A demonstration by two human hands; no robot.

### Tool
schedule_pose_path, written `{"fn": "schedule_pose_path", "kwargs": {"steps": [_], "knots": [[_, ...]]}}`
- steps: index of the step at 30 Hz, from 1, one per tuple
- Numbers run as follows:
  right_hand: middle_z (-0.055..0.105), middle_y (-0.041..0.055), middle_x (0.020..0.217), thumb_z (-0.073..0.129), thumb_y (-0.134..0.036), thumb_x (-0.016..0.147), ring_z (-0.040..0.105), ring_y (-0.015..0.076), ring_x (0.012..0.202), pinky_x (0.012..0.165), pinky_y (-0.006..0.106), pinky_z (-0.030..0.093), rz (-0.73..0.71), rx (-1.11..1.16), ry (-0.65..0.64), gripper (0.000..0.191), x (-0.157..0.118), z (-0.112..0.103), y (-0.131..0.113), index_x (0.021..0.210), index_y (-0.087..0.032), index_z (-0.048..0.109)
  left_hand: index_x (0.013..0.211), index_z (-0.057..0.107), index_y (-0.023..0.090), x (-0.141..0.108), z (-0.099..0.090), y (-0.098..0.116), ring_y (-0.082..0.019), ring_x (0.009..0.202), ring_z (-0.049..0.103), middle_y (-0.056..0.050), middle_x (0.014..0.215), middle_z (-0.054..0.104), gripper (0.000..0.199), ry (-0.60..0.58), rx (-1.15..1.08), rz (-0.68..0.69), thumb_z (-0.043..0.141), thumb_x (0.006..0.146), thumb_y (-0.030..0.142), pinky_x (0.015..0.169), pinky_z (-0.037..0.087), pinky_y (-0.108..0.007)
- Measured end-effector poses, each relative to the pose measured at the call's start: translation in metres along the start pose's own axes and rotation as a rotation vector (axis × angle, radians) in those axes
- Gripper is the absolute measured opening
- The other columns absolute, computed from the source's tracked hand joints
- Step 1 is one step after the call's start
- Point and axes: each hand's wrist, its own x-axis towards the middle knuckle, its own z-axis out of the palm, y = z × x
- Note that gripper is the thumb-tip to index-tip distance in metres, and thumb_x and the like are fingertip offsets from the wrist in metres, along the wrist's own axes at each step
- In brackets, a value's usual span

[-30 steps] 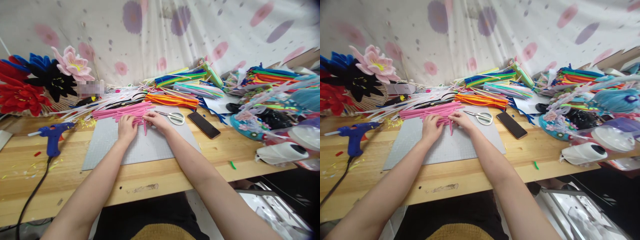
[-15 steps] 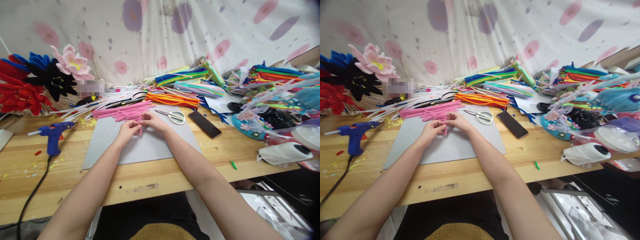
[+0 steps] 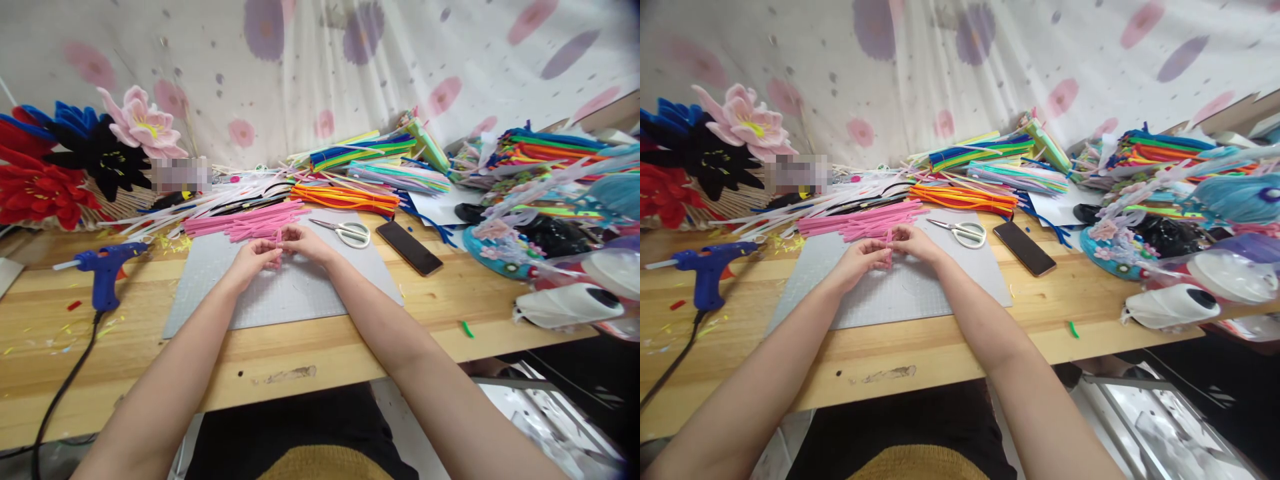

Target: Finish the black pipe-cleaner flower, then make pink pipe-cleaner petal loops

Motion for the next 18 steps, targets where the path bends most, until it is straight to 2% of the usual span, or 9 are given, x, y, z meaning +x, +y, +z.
{"fn": "schedule_pose_path", "kwargs": {"steps": [4,8,15,18], "knots": [[0.052,-0.0071,0.056,0.073,-0.027,0.058,0.045,0.0063,0.050,0.048,0.019,0.036,-0.004,0.014,-0.010,0.026,0.0012,0.0052,0.0017,0.076,-0.018,0.056,0.075,0.057,0.013,-0.0006,0.0009,0.0007,-0.011,0.053,0.059,-0.001,0.061,0.063,0.033,0.016,-0.008,-0.007,0.079,0.051,0.019,0.055,0.051,-0.026],[0.054,-0.0064,0.058,0.074,-0.026,0.058,0.048,0.0065,0.051,0.047,0.018,0.035,0.035,0.088,-0.025,0.030,0.0006,0.0052,0.0013,0.080,-0.018,0.056,0.073,0.057,0.014,0.0011,-0.0019,0.0003,-0.012,0.053,0.060,-0.001,0.061,0.063,0.033,-0.001,-0.037,-0.021,0.080,0.050,0.021,0.055,0.051,-0.026],[0.060,-0.0043,0.066,0.077,-0.023,0.054,0.055,0.0070,0.058,0.051,0.017,0.042,0.148,0.237,-0.021,0.039,-0.0021,0.0016,-0.0008,0.087,-0.017,0.056,0.074,0.059,0.013,0.0026,-0.0063,-0.0006,-0.010,0.055,0.059,-0.002,0.064,0.064,0.035,-0.038,-0.015,-0.039,0.081,0.048,0.024,0.051,0.047,-0.021],[0.061,-0.0027,0.070,0.076,-0.026,0.058,0.058,0.0087,0.061,0.052,0.018,0.045,0.141,0.197,-0.032,0.038,-0.0016,0.0034,-0.0002,0.090,-0.018,0.057,0.072,0.057,0.013,0.0034,-0.0035,-0.0019,-0.011,0.055,0.060,-0.001,0.063,0.063,0.033,0.049,-0.046,0.001,0.079,0.049,0.022,0.053,0.047,-0.022]]}}
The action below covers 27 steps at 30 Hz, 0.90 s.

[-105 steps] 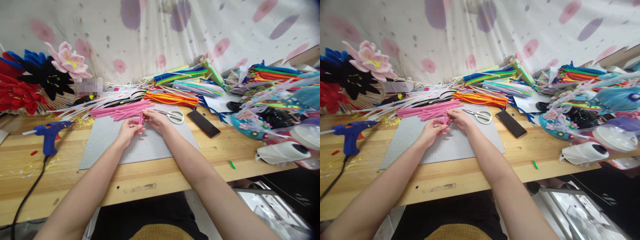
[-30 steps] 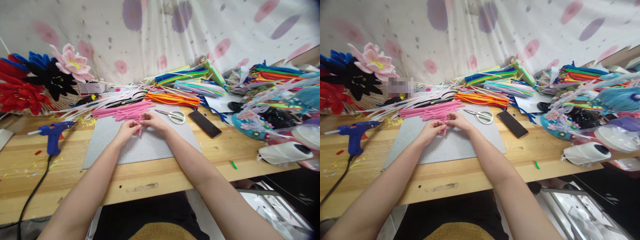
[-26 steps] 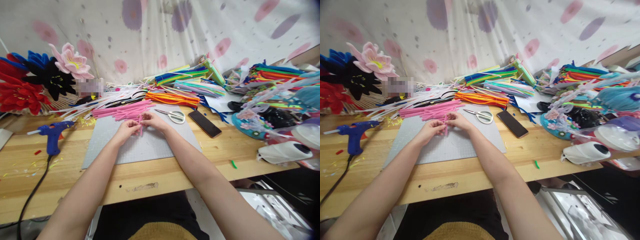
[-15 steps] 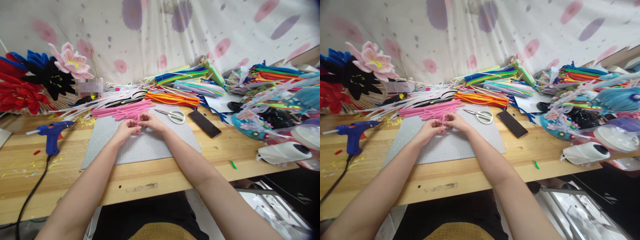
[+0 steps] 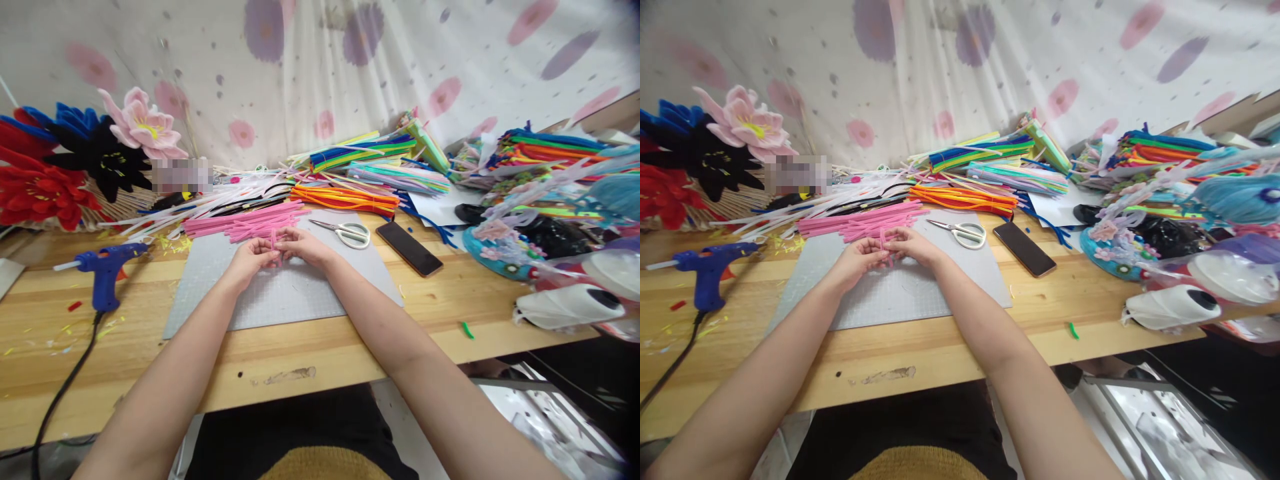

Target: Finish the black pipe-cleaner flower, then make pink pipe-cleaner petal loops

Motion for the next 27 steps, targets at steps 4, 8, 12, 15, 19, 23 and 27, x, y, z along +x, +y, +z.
{"fn": "schedule_pose_path", "kwargs": {"steps": [4,8,12,15,19,23,27], "knots": [[0.064,-0.0005,0.078,0.075,-0.023,0.058,0.061,0.0108,0.067,0.056,0.021,0.048,-0.018,-0.032,-0.072,0.043,0.002,0.001,0.002,0.096,-0.018,0.055,0.070,0.052,0.015,0.003,0.004,-0.001,-0.010,0.050,0.058,0.002,0.058,0.060,0.032,0.191,-0.095,0.064,0.078,0.051,0.019,0.052,0.045,-0.022],[0.064,-0.0042,0.070,0.073,-0.014,0.055,0.059,0.0097,0.061,0.054,0.020,0.046,-0.022,-0.046,-0.104,0.047,0.005,0.002,0.006,0.096,-0.019,0.052,0.073,0.055,0.015,0.004,0.003,0.001,-0.009,0.050,0.057,0.002,0.060,0.062,0.032,0.200,-0.149,0.054,0.077,0.050,0.019,0.049,0.044,-0.020],[0.062,-0.0049,0.062,0.073,-0.017,0.058,0.056,0.0086,0.054,0.049,0.018,0.042,0.009,-0.076,-0.148,0.038,0.004,0.007,0.007,0.088,-0.018,0.050,0.073,0.061,0.015,0.004,0.001,0.003,-0.009,0.051,0.056,0.000,0.062,0.063,0.028,0.153,-0.177,0.027,0.078,0.054,0.028,0.046,0.044,-0.019],[0.063,-0.0039,0.063,0.074,-0.018,0.058,0.058,0.0092,0.056,0.050,0.018,0.042,0.033,-0.030,-0.169,0.038,-0.001,0.009,0.004,0.088,-0.018,0.051,0.066,0.060,0.014,0.005,-0.001,0.003,-0.009,0.052,0.056,0.000,0.062,0.062,0.030,0.169,-0.185,0.036,0.079,0.051,0.032,0.047,0.045,-0.019],[0.064,-0.0032,0.066,0.075,-0.015,0.056,0.060,0.0090,0.059,0.052,0.017,0.043,0.086,0.072,-0.146,0.041,-0.005,0.001,-0.002,0.091,-0.017,0.053,0.066,0.062,0.013,0.004,-0.004,0.006,-0.009,0.056,0.057,-0.001,0.065,0.063,0.031,0.170,-0.117,0.061,0.081,0.049,0.031,0.048,0.046,-0.018],[0.064,-0.0028,0.068,0.076,-0.012,0.054,0.060,0.0082,0.058,0.052,0.016,0.044,0.131,0.157,-0.151,0.044,-0.006,-0.010,-0.004,0.091,-0.017,0.053,0.070,0.063,0.013,0.003,-0.007,0.008,-0.009,0.054,0.056,0.000,0.066,0.063,0.030,0.203,-0.086,0.074,0.080,0.050,0.028,0.052,0.048,-0.022],[0.064,-0.0021,0.068,0.076,-0.013,0.054,0.061,0.0089,0.060,0.053,0.016,0.045,0.181,0.122,-0.180,0.043,-0.004,-0.012,-0.001,0.091,-0.017,0.054,0.074,0.062,0.013,0.003,-0.008,0.007,-0.012,0.063,0.062,-0.002,0.071,0.065,0.030,0.113,-0.123,0.062,0.079,0.054,0.027,0.063,0.051,-0.026]]}}
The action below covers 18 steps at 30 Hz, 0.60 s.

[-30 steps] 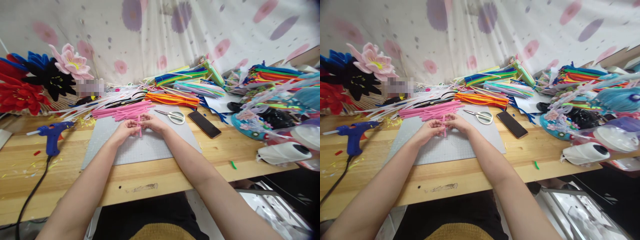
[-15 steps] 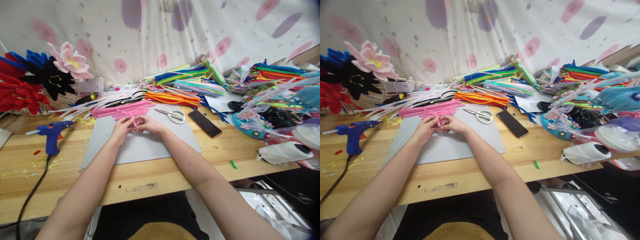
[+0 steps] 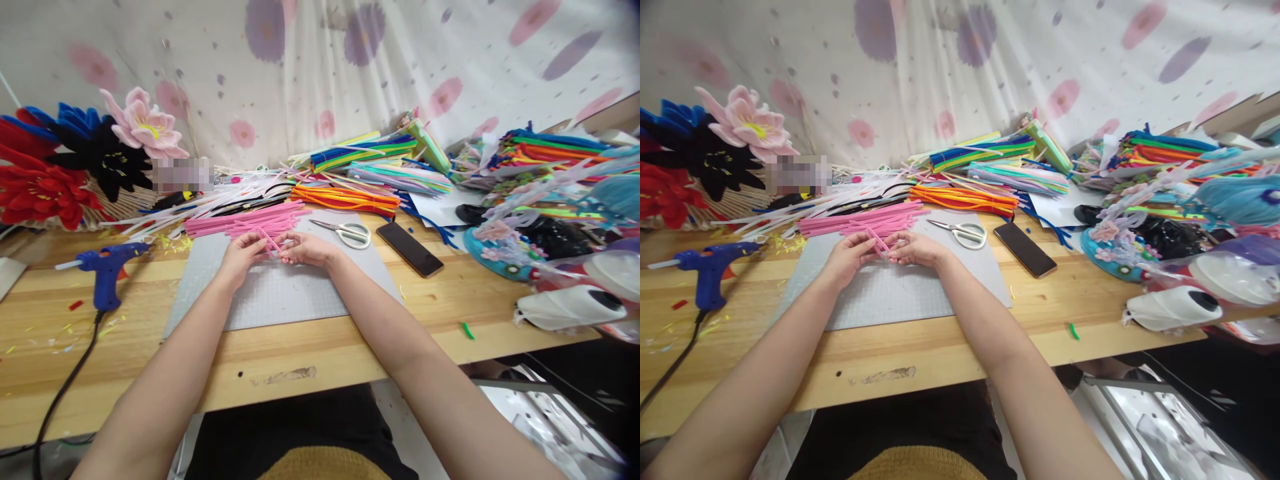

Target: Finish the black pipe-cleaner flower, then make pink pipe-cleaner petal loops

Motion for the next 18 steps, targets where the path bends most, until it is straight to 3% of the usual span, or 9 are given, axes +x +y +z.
{"fn": "schedule_pose_path", "kwargs": {"steps": [6,8,11,13,18], "knots": [[0.063,-0.0012,0.071,0.075,-0.019,0.058,0.060,0.0104,0.064,0.056,0.019,0.045,0.014,-0.132,-0.007,0.040,0.000,0.004,-0.001,0.091,-0.018,0.053,0.079,0.064,0.014,0.000,-0.001,-0.001,-0.011,0.064,0.062,-0.002,0.075,0.066,0.031,-0.053,-0.066,-0.042,0.078,0.055,0.026,0.062,0.051,-0.024],[0.061,-0.0014,0.069,0.070,-0.024,0.065,0.056,0.0098,0.060,0.055,0.020,0.043,-0.066,-0.272,0.087,0.029,0.002,0.004,-0.003,0.088,-0.018,0.053,0.079,0.065,0.013,0.000,-0.002,-0.001,-0.010,0.062,0.061,-0.002,0.072,0.065,0.029,-0.043,-0.068,-0.048,0.077,0.056,0.026,0.060,0.051,-0.024],[0.057,-0.0013,0.070,0.059,-0.024,0.075,0.051,0.0091,0.061,0.060,0.022,0.041,-0.308,-0.567,0.397,0.009,0.008,0.001,-0.003,0.077,-0.017,0.054,0.074,0.063,0.013,0.001,-0.002,0.001,-0.009,0.058,0.058,0.001,0.066,0.062,0.024,-0.022,-0.080,-0.046,0.075,0.056,0.023,0.059,0.051,-0.023],[0.058,0.0001,0.075,0.057,-0.020,0.076,0.050,0.0105,0.067,0.067,0.024,0.041,-0.413,-0.799,0.526,0.003,0.013,-0.001,0.000,0.075,-0.017,0.056,0.071,0.061,0.014,0.002,-0.004,0.002,-0.009,0.059,0.059,0.001,0.065,0.062,0.021,-0.035,-0.091,-0.052,0.074,0.058,0.021,0.061,0.052,-0.025],[0.060,0.0055,0.091,0.061,-0.019,0.075,0.051,0.0166,0.086,0.082,0.030,0.039,-0.479,-1.228,0.511,0.010,0.020,0.000,0.014,0.085,-0.017,0.063,0.073,0.058,0.014,0.002,-0.010,0.009,-0.011,0.063,0.062,0.000,0.068,0.063,0.019,-0.103,-0.062,-0.088,0.072,0.062,0.021,0.064,0.053,-0.026]]}}
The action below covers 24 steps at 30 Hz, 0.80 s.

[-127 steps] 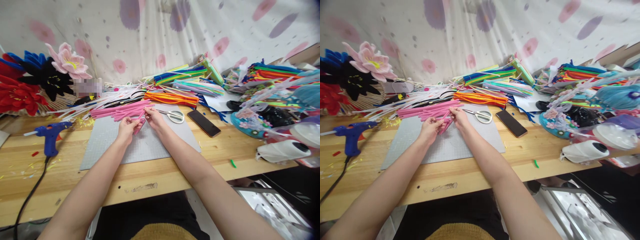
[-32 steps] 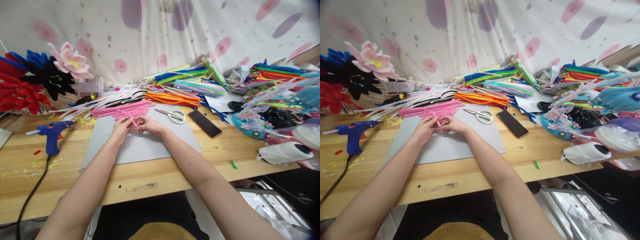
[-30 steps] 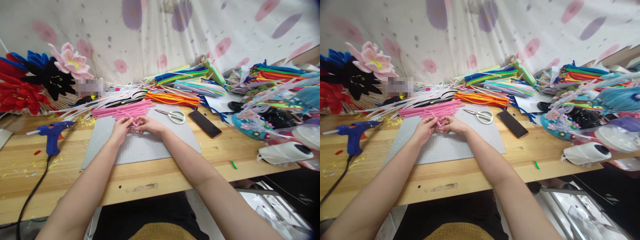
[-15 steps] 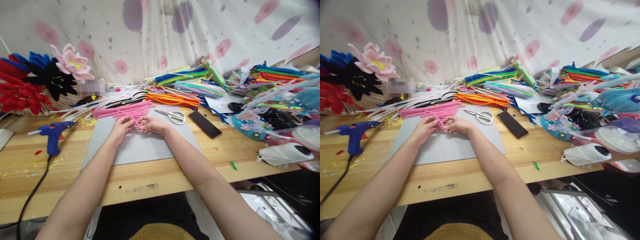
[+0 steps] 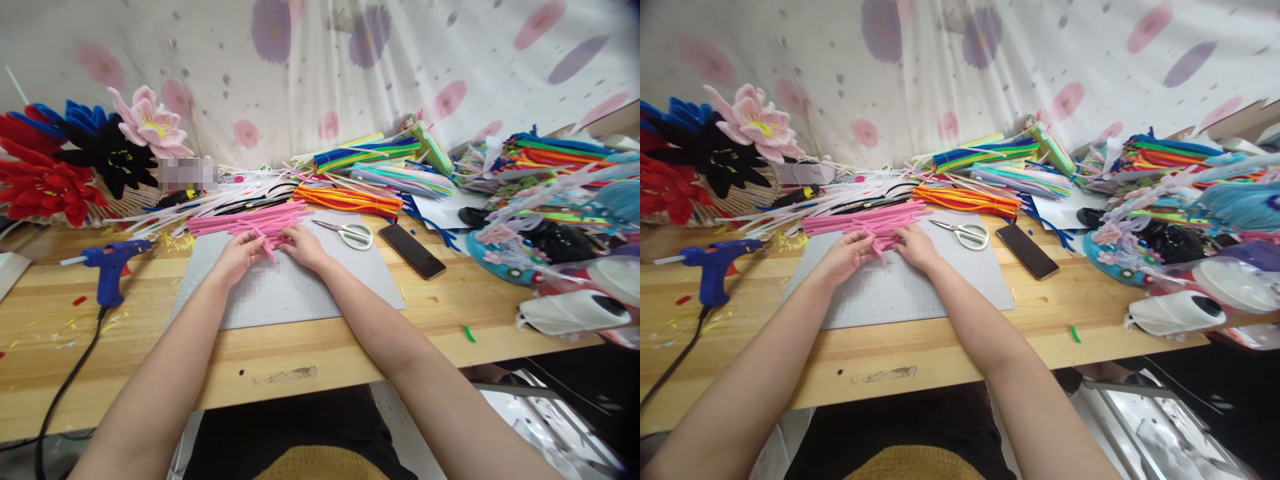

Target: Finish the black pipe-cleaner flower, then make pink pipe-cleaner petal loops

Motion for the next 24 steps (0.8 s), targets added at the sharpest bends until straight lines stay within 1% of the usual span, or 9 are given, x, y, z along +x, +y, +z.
{"fn": "schedule_pose_path", "kwargs": {"steps": [2,4,7,9,12,14,16,18,24], "knots": [[0.060,0.0049,0.087,0.059,-0.017,0.076,0.051,0.0171,0.087,0.082,0.030,0.038,-0.004,-0.030,-0.014,0.006,-0.001,0.003,0.000,0.080,-0.017,0.063,0.075,0.058,0.014,0.000,-0.003,0.002,-0.011,0.060,0.061,0.000,0.067,0.063,0.020,0.002,0.038,-0.013,0.072,0.063,0.023,0.058,0.052,-0.024],[0.060,0.0030,0.081,0.056,-0.016,0.077,0.052,0.0155,0.081,0.078,0.028,0.039,0.044,0.018,-0.010,0.005,-0.001,0.004,0.001,0.076,-0.017,0.061,0.076,0.058,0.014,0.000,-0.005,0.003,-0.011,0.057,0.060,0.000,0.064,0.062,0.022,0.019,0.090,-0.018,0.072,0.062,0.024,0.053,0.050,-0.022],[0.059,0.0001,0.074,0.055,-0.018,0.076,0.050,0.0126,0.071,0.070,0.026,0.039,0.155,0.198,0.032,0.004,0.001,0.001,0.005,0.077,-0.017,0.059,0.073,0.056,0.014,0.000,-0.006,0.001,-0.011,0.053,0.059,-0.001,0.062,0.062,0.023,0.059,0.215,-0.005,0.072,0.062,0.026,0.048,0.048,-0.022],[0.059,-0.0007,0.072,0.056,-0.020,0.075,0.050,0.0112,0.067,0.067,0.025,0.039,0.210,0.373,0.046,0.006,0.001,-0.003,0.006,0.078,-0.017,0.058,0.073,0.054,0.014,-0.001,-0.004,-0.002,-0.012,0.052,0.060,-0.001,0.060,0.062,0.025,0.073,0.298,0.001,0.072,0.061,0.026,0.046,0.048,-0.022],[0.059,-0.0005,0.075,0.057,-0.025,0.072,0.050,0.0096,0.065,0.064,0.023,0.039,0.237,0.640,-0.015,0.015,0.001,-0.011,0.004,0.083,-0.015,0.058,0.075,0.051,0.014,-0.002,0.001,-0.007,-0.014,0.052,0.061,-0.001,0.059,0.062,0.025,0.052,0.351,-0.003,0.071,0.063,0.024,0.047,0.049,-0.024],[0.058,-0.0010,0.073,0.059,-0.028,0.069,0.048,0.0088,0.062,0.060,0.022,0.037,0.247,0.729,-0.099,0.020,-0.001,-0.016,0.001,0.084,-0.015,0.059,0.076,0.049,0.015,-0.003,0.003,-0.009,-0.015,0.053,0.062,-0.001,0.058,0.062,0.024,0.039,0.357,0.004,0.069,0.065,0.024,0.049,0.051,-0.026],[0.055,-0.0027,0.067,0.059,-0.028,0.066,0.044,0.0080,0.057,0.055,0.022,0.034,0.258,0.737,-0.176,0.019,-0.002,-0.018,-0.002,0.080,-0.015,0.058,0.075,0.048,0.015,-0.003,0.004,-0.009,-0.015,0.053,0.062,-0.001,0.057,0.062,0.023,0.045,0.358,0.020,0.067,0.066,0.024,0.050,0.052,-0.027],[0.050,-0.0046,0.061,0.059,-0.026,0.064,0.041,0.0074,0.055,0.053,0.021,0.031,0.253,0.709,-0.216,0.016,-0.003,-0.018,-0.006,0.075,-0.015,0.056,0.074,0.047,0.016,-0.003,0.004,-0.008,-0.014,0.053,0.062,-0.001,0.058,0.062,0.023,0.056,0.358,0.034,0.067,0.066,0.023,0.050,0.052,-0.026],[0.043,-0.0069,0.056,0.056,-0.026,0.065,0.036,0.0064,0.053,0.052,0.021,0.028,0.243,0.615,-0.178,0.012,-0.002,-0.019,-0.012,0.069,-0.015,0.052,0.076,0.047,0.016,-0.002,0.006,-0.009,-0.012,0.050,0.060,0.003,0.057,0.058,0.018,0.124,0.393,0.094,0.063,0.067,0.020,0.044,0.046,-0.021]]}}
